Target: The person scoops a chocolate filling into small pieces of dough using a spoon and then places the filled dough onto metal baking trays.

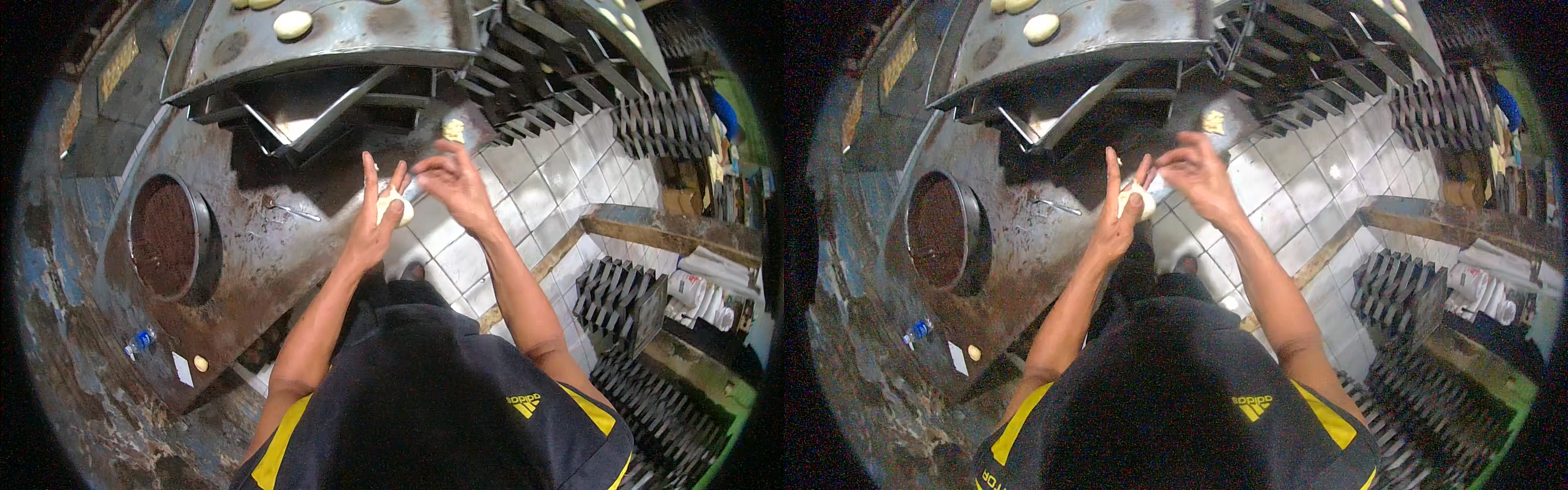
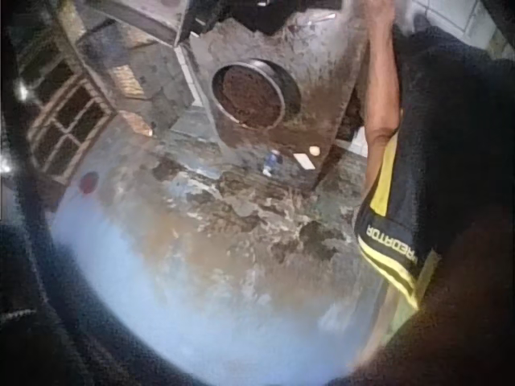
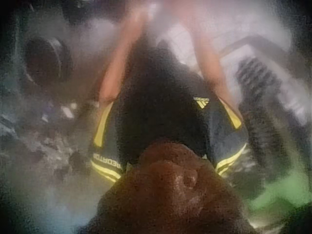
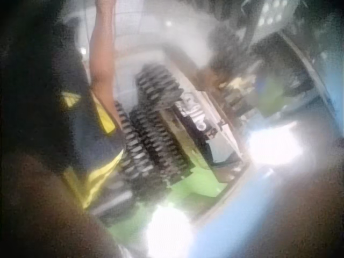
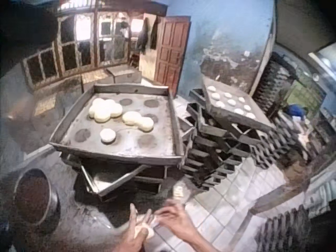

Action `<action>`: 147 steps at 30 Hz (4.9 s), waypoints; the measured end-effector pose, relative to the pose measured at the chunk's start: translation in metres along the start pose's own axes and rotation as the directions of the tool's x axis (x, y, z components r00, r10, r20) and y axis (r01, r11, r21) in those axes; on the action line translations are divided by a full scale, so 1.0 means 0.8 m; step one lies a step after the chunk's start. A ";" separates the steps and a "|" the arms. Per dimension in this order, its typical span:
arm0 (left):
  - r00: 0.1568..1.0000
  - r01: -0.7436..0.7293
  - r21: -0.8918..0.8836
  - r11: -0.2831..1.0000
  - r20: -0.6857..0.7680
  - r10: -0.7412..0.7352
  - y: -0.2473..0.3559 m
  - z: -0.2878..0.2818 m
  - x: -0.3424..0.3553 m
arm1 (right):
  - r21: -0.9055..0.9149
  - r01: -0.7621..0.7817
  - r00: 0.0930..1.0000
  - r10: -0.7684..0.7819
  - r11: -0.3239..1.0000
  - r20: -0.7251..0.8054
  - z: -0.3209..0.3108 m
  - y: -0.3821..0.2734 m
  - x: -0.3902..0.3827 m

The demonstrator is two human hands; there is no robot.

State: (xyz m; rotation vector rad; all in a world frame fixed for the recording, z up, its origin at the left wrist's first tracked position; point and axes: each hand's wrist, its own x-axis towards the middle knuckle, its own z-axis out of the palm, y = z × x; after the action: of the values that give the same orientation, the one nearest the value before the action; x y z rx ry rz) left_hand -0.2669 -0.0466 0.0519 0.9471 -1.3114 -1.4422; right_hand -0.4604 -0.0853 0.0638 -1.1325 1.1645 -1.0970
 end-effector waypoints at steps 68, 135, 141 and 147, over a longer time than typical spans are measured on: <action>0.982 -0.188 -0.615 0.765 -0.132 0.136 0.184 0.019 0.080 | -0.089 0.739 0.664 -0.745 0.667 -0.063 -0.062 -0.261 0.125; 0.548 -0.365 0.326 0.872 0.833 -0.082 -0.246 1.625 0.950 | 0.410 -0.493 0.262 0.581 0.767 -0.771 -1.598 0.265 -0.123; 0.218 -0.206 -0.025 0.978 0.973 0.071 -0.262 1.939 0.977 | 0.570 -0.134 0.252 0.584 0.811 -0.772 -1.820 0.258 -0.094; 0.330 -0.308 0.350 0.885 0.911 -0.246 -0.301 2.158 1.007 | 0.681 -0.257 0.204 0.727 0.686 -0.655 -2.036 0.310 -0.109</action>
State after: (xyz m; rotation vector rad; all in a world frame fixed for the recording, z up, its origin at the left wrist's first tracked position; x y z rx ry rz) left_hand -2.1604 -0.3638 0.0749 0.1986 -2.6693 -1.7391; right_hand -2.0784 -0.0960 -0.2591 0.4470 1.8233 -1.3300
